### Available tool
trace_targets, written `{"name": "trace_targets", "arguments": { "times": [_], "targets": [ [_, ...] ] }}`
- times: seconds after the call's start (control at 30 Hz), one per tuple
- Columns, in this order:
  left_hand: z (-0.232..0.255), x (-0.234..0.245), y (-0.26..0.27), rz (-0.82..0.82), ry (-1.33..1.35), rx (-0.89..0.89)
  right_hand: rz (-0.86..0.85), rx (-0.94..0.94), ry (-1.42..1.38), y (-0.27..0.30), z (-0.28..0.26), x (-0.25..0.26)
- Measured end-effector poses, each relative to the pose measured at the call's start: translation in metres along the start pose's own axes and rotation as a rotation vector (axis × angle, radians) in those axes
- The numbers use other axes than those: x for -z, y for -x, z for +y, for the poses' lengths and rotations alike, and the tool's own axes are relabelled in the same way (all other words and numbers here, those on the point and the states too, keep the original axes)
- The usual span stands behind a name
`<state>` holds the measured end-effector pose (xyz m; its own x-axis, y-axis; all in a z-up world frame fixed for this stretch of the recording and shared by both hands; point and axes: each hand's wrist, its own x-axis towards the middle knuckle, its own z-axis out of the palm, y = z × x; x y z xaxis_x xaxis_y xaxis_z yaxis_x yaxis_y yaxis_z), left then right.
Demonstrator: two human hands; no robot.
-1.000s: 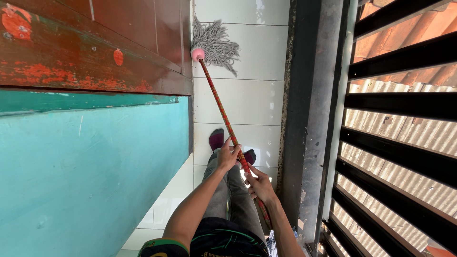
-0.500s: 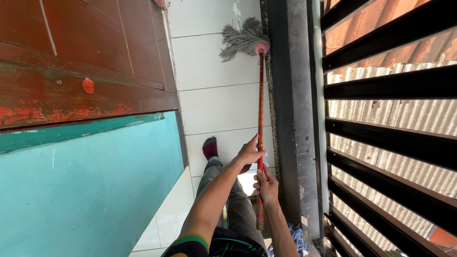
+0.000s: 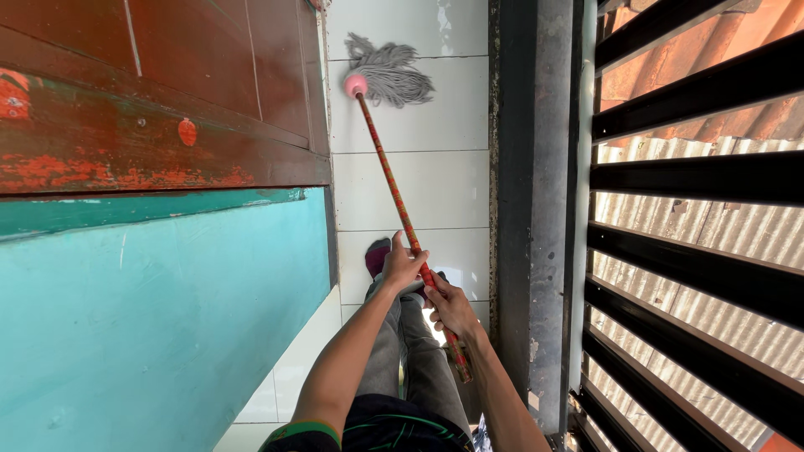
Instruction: The person sweeps the balcony floor with a broom and then wrings out a mop in a bucket of water before mopping the tiles.
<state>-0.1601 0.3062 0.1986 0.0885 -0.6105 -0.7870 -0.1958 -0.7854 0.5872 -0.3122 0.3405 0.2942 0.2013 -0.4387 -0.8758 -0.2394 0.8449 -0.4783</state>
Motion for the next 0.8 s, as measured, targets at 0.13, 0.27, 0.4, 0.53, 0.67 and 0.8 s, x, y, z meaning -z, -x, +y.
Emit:
{"name": "trace_targets", "arguments": {
  "times": [0.13,0.27,0.4,0.53,0.67,0.8],
  "targets": [
    [-0.02,0.002,0.004,-0.035,0.147,-0.045,-0.028,0.0,-0.003,0.0,0.006,0.009],
    [-0.018,-0.023,-0.011,-0.12,0.199,-0.118,0.032,0.023,-0.202,-0.005,0.022,0.031],
    [-0.003,-0.06,-0.033,-0.213,0.132,-0.16,0.172,0.048,-0.34,-0.007,0.033,0.051],
    [0.028,-0.101,-0.053,-0.164,-0.166,-0.303,0.278,0.103,-0.586,-0.014,0.032,0.062],
    [0.063,-0.095,-0.054,-0.238,-0.408,-0.304,0.24,0.068,-0.751,-0.024,0.024,0.056],
    [0.084,-0.063,-0.051,-0.296,-0.641,-0.259,0.099,-0.006,-0.408,-0.042,-0.002,0.034]
  ]
}}
